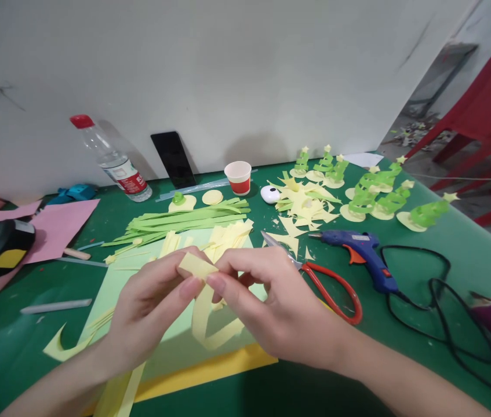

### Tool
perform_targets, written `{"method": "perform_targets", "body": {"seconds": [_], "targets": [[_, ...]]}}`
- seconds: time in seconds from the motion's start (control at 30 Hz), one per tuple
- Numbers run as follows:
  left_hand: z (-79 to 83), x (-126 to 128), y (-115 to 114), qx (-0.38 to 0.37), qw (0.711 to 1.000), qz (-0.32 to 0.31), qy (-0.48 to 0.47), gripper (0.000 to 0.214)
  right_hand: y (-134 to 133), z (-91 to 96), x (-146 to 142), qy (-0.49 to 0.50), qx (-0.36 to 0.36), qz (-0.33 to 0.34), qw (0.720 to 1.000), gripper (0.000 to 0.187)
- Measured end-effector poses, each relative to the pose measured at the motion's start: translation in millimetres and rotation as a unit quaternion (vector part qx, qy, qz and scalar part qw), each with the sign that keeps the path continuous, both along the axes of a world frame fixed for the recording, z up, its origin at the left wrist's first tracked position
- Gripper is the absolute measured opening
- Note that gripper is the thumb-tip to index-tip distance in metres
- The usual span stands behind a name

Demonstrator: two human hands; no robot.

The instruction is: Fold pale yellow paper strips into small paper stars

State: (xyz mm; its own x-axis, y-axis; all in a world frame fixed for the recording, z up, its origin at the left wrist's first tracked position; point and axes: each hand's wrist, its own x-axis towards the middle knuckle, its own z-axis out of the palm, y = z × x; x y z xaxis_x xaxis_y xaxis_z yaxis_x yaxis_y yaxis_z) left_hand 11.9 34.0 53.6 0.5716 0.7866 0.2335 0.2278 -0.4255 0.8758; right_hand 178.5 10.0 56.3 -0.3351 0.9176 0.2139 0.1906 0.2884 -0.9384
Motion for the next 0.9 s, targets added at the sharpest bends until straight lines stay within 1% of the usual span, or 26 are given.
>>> {"method": "perform_targets", "body": {"seconds": [0.17, 0.27, 0.33, 0.4, 0.43, 0.5, 0.53, 0.6, 0.63, 0.7, 0.8, 0.9], "targets": [[-4.0, -2.1, 2.2, -0.052, 0.999, -0.010, -0.005, 0.032, 2.6, -6.2, 0.6, 0.052, -0.008, 0.011, 0.999, 0.028], [-5.5, -4.0, 4.1, -0.088, 0.995, -0.032, -0.027, 0.036, 2.8, -8.8, 2.8, 0.077, -0.026, 0.015, 0.997, 0.027], [-6.0, -4.0, 4.5, -0.089, 0.994, -0.048, -0.045, 0.027, 2.4, -8.8, 4.3, 0.092, -0.044, 0.014, 0.995, 0.026], [-6.4, -2.4, 4.4, -0.074, 0.993, -0.063, -0.065, 0.010, 2.3, -7.1, 5.2, 0.100, -0.039, 0.006, 0.994, 0.028], [-6.5, -1.2, 4.5, -0.071, 0.992, -0.068, -0.076, 0.011, 2.5, -5.7, 5.4, 0.096, -0.025, -0.001, 0.995, 0.029], [-6.5, 1.6, 4.9, -0.083, 0.989, -0.065, -0.103, 0.022, 2.9, -2.3, 5.3, 0.060, 0.016, -0.012, 0.998, 0.031], [-6.1, 3.0, 5.3, -0.096, 0.987, -0.055, -0.115, 0.022, 3.1, -0.6, 5.2, 0.032, 0.037, -0.014, 0.999, 0.031], [-4.4, 5.1, 6.2, -0.117, 0.985, -0.018, -0.129, 0.015, 3.3, 2.4, 5.0, -0.028, 0.064, -0.010, 0.998, 0.030], [-3.2, 5.8, 6.5, -0.125, 0.984, 0.001, -0.130, 0.014, 3.4, 3.3, 5.1, -0.054, 0.070, -0.008, 0.996, 0.030], [-1.1, 6.2, 6.9, -0.135, 0.983, 0.026, -0.121, 0.017, 3.3, 4.1, 5.7, -0.088, 0.077, -0.007, 0.993, 0.031], [-0.8, 5.5, 7.1, -0.153, 0.979, 0.042, -0.128, 0.022, 3.0, 3.0, 6.9, -0.099, 0.090, -0.007, 0.991, 0.031], [-3.9, 4.9, 7.4, -0.173, 0.970, 0.053, -0.164, 0.027, 2.9, 1.2, 5.5, -0.118, 0.106, -0.018, 0.987, 0.024]]}}
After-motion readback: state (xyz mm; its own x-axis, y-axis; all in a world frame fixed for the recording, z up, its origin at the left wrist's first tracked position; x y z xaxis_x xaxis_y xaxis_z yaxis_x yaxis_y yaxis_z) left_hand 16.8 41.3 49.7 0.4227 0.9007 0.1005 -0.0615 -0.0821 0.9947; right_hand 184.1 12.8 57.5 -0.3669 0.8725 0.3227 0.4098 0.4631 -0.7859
